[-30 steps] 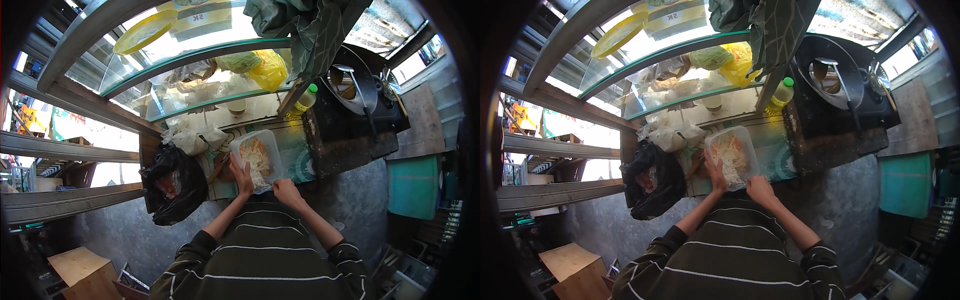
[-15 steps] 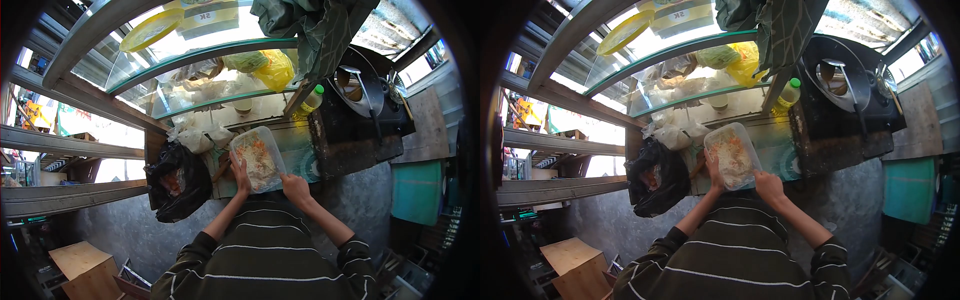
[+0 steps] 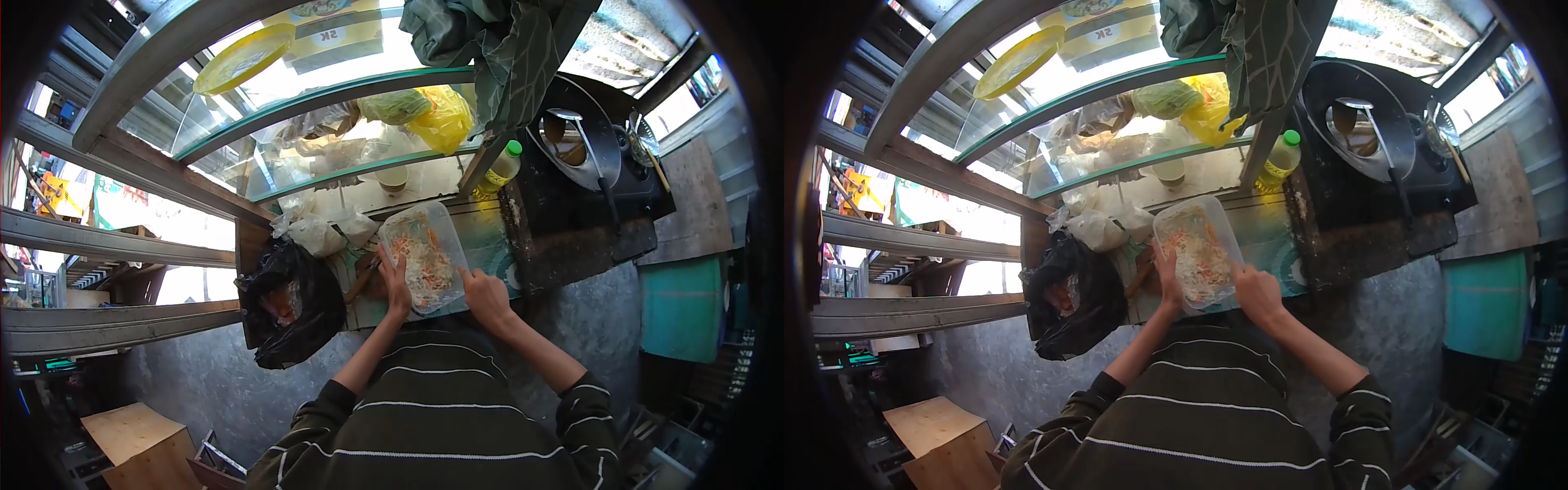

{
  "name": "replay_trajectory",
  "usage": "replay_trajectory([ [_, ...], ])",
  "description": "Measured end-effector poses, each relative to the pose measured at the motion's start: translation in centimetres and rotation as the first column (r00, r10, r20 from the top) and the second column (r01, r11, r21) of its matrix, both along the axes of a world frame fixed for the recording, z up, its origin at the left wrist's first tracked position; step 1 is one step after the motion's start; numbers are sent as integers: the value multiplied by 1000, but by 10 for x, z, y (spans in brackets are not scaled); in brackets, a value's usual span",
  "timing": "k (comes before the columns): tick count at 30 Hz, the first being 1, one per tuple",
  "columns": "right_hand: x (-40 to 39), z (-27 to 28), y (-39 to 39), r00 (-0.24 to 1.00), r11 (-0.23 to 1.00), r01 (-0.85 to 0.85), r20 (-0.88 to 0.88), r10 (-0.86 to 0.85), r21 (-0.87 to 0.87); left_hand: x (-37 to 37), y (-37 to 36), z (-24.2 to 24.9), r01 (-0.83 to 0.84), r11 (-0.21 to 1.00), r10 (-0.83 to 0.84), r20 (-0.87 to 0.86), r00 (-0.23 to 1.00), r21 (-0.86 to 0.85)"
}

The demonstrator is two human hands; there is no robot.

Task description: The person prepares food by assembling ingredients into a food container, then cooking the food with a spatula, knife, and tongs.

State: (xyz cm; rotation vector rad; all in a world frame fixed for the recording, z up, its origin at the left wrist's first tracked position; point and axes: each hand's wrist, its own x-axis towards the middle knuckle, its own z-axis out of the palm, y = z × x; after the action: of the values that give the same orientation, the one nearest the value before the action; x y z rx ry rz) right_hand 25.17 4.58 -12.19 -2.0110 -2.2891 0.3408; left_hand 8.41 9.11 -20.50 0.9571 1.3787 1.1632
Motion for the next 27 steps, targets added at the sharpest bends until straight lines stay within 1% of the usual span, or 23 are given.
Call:
replay_trajectory([
  [1,-2,3,11,1000,1000,-1,-3,1,1,1,-1,3,37,999,-37,-21,999,-15],
  [2,-3,7,24,1000,997,12,6,-13,73,1,0,4,74,997,-75,-41,996,-27],
  [3,-3,10,31,999,989,26,15,-29,144,0,-1,6,76,997,-77,-42,996,-23],
  [4,-2,8,33,999,988,30,15,-33,148,0,-3,8,114,993,-114,-58,992,-4],
  [5,-1,4,35,996,994,39,79,-47,103,0,-2,8,152,988,-151,-75,986,16],
  [6,0,2,37,988,997,50,144,-58,57,0,0,7,155,988,-153,-76,985,21],
  [7,1,0,30,988,997,52,145,-60,59,-1,2,5,107,994,-105,-58,993,30],
  [8,1,-2,15,992,998,34,119,-28,-49,-2,4,1,56,998,-54,-39,998,35],
  [9,1,-3,4,996,988,13,92,2,-157,-3,6,1,54,998,-53,-36,998,33],
  [10,1,-3,-3,995,987,11,95,4,-162,-5,10,-1,9,1000,-10,31,999,22],
  [11,1,-1,-10,998,972,57,37,-50,-227,-6,11,-2,-37,999,36,96,995,8],
  [12,0,0,-15,994,951,96,-19,-107,-295,-6,10,-3,-42,999,42,94,995,-1],
  [13,3,-4,-17,995,949,89,-21,-100,-303,-7,8,-5,-55,998,58,100,993,-34],
  [14,7,-8,-14,957,944,103,-227,-180,-313,-9,6,-8,-68,996,74,104,992,-65],
  [15,9,-11,-13,870,938,117,-422,-255,-326,-11,3,-15,-72,995,79,99,992,-70],
  [16,6,-14,-14,868,936,115,-424,-257,-331,-11,1,-24,-64,997,70,162,984,-39],
  [17,1,-10,-13,860,938,103,-443,-251,-332,-10,1,-24,-54,999,54,227,972,-4],
  [21,1,15,-3,851,953,86,-477,-222,-289,-17,-9,-22,-18,1000,16,243,970,3],
  [22,1,22,2,850,958,84,-482,-213,-274,-21,-8,-25,-15,1000,12,271,963,9],
  [24,3,34,8,855,968,133,-469,-222,-214,-25,-6,-27,-15,999,5,300,954,29],
  [25,1,31,10,856,970,135,-468,-218,-204,-25,-8,-28,-11,999,0,345,939,30],
  [26,-3,23,11,919,987,112,-367,-146,-113,-22,-8,-28,-6,1000,-5,391,920,28],
  [27,-7,20,10,964,997,78,-252,-82,-28,-19,-7,-16,-4,999,-10,396,918,33],
])
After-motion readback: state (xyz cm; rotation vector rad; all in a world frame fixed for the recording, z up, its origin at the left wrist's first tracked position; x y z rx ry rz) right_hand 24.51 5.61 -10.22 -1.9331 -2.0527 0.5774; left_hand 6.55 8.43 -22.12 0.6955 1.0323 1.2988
